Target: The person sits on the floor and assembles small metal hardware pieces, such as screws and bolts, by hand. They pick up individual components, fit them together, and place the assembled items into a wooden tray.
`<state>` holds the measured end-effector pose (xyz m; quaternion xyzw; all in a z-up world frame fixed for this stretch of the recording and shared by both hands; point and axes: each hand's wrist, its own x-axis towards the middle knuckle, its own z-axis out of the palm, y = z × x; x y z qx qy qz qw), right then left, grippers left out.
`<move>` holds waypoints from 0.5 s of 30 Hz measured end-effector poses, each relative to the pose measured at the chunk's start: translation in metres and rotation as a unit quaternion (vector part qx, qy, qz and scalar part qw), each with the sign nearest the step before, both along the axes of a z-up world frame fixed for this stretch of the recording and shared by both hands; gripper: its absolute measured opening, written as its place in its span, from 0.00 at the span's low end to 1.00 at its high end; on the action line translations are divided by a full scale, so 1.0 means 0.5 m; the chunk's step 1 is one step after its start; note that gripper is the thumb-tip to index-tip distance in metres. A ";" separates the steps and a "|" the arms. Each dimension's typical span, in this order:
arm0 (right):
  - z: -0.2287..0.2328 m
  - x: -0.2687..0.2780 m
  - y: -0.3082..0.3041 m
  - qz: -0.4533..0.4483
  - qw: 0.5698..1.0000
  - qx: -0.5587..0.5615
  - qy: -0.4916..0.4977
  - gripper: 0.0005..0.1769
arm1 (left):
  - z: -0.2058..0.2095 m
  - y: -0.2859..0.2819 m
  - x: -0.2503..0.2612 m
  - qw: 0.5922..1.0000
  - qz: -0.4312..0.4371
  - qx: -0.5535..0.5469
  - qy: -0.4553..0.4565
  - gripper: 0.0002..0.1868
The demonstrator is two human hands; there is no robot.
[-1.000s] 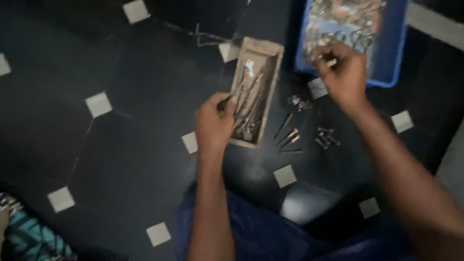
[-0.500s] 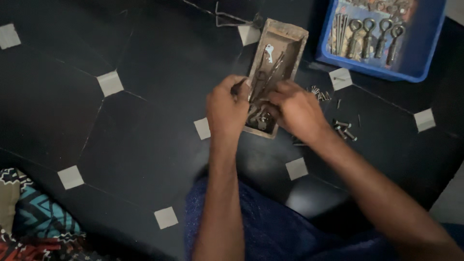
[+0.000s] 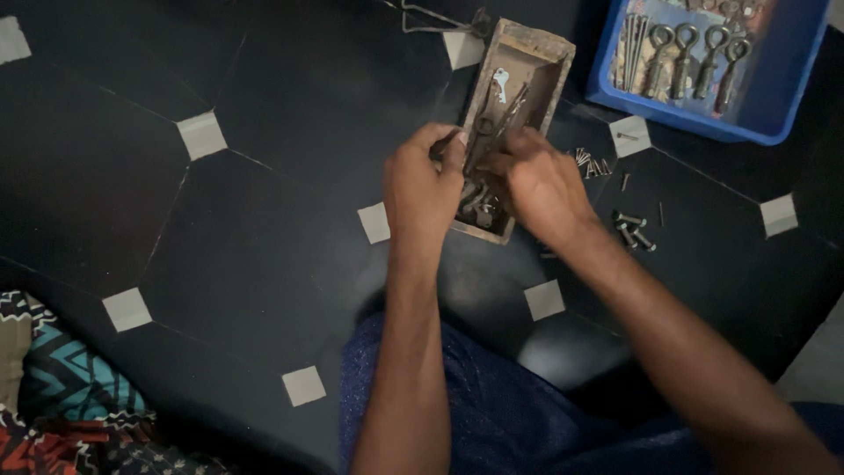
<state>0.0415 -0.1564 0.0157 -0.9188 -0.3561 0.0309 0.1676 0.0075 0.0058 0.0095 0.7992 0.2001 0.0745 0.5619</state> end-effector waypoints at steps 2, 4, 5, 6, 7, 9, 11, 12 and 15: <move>-0.007 -0.002 0.003 0.000 1.000 -0.006 0.012 0.19 | 0.002 -0.001 0.000 1.000 -0.003 -0.007 0.008 0.11; -0.019 -0.004 0.012 0.003 0.999 -0.035 0.025 0.20 | 0.004 -0.001 0.000 1.000 -0.005 -0.015 0.014 0.11; -0.024 -0.005 0.016 0.009 1.000 -0.027 0.011 0.19 | 0.006 -0.001 0.000 1.000 -0.006 -0.020 0.017 0.11; -0.031 -0.006 0.021 0.016 1.000 -0.019 -0.002 0.19 | 0.007 0.000 0.000 0.999 -0.006 -0.024 0.020 0.11; -0.036 -0.006 0.025 0.022 1.000 -0.011 -0.016 0.19 | 0.008 0.000 0.000 0.999 -0.006 -0.028 0.025 0.11; -0.042 -0.007 0.028 0.025 0.999 -0.023 -0.019 0.16 | 0.009 0.000 0.001 0.999 -0.004 -0.036 0.033 0.12; -0.046 -0.007 0.030 0.029 0.999 -0.025 -0.029 0.14 | 0.010 0.000 0.001 0.999 -0.004 -0.026 0.032 0.12; -0.047 -0.007 0.030 0.033 0.999 -0.020 -0.037 0.14 | 0.011 -0.001 0.001 0.999 -0.005 -0.022 0.031 0.12; -0.046 -0.004 0.028 0.032 0.998 -0.031 -0.032 0.13 | 0.011 -0.001 0.003 0.998 -0.015 -0.031 0.058 0.12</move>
